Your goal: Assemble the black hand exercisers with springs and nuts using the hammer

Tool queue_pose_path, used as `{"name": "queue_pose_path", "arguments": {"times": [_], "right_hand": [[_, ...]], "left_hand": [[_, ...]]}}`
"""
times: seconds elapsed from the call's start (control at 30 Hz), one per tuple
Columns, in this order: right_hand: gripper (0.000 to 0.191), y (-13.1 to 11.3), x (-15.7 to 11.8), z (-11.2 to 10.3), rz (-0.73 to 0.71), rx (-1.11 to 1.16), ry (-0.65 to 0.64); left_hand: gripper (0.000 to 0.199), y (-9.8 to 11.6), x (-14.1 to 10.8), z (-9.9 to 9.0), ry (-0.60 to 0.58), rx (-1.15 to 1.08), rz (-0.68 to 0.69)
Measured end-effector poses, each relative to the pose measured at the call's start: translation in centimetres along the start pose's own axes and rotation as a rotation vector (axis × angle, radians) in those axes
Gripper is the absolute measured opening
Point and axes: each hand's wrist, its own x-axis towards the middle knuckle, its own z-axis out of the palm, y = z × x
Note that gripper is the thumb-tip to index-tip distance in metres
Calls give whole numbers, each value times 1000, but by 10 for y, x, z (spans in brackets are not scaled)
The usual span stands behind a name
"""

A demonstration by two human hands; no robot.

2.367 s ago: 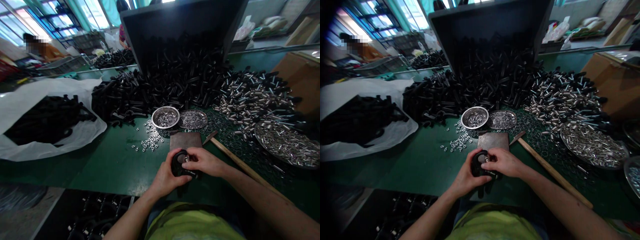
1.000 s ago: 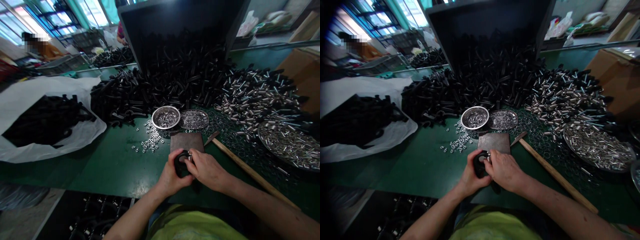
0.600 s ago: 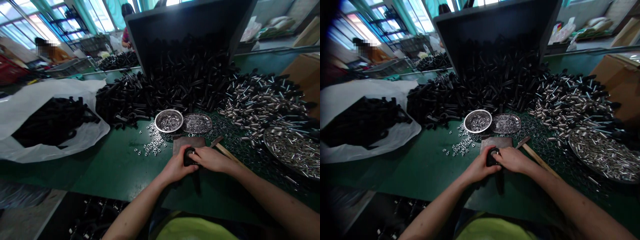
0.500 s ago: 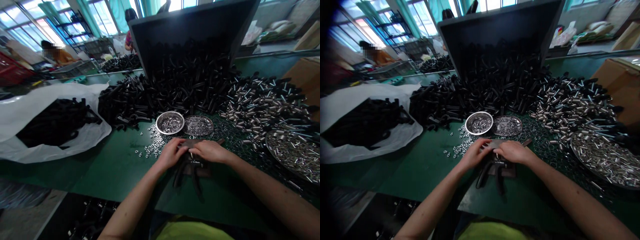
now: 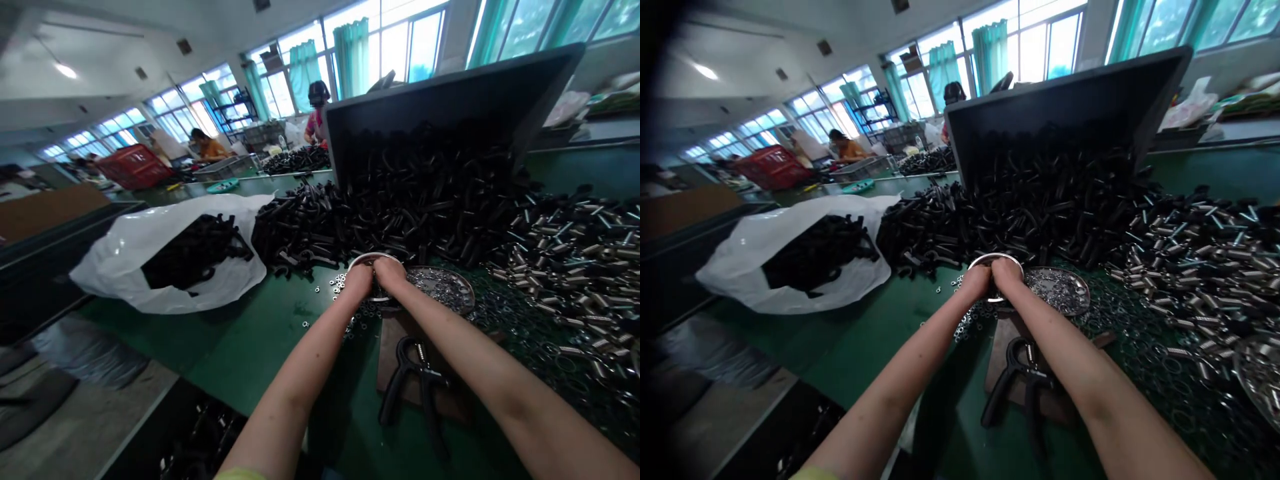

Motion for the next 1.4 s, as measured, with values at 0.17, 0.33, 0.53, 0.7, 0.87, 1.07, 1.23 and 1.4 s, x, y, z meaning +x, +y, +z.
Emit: {"name": "queue_pose_path", "arguments": {"times": [0.17,0.33,0.53,0.7,0.87,1.07,1.23,1.4], "right_hand": [[27,4,1,9,-7,67,82],[32,13,-19,-6,-36,220,145],[23,53,-96,-18,-121,451,102],[16,73,-157,0,-126,574,64],[11,73,-166,15,-93,589,77],[15,57,-163,3,-182,255,6],[18,33,-167,-2,-259,-80,-36],[23,66,-194,-5,-171,-97,44]], "left_hand": [[25,-4,-2,1,78,-65,12],[25,-3,-11,-11,148,-207,23],[22,-5,-49,-22,179,-494,-7],[21,3,-109,-10,101,-1090,-33],[34,17,-154,2,-123,-1520,-70],[30,29,-173,18,-184,-1418,-89],[20,44,-172,25,26,-1003,132],[12,53,-167,30,119,-797,224]]}}
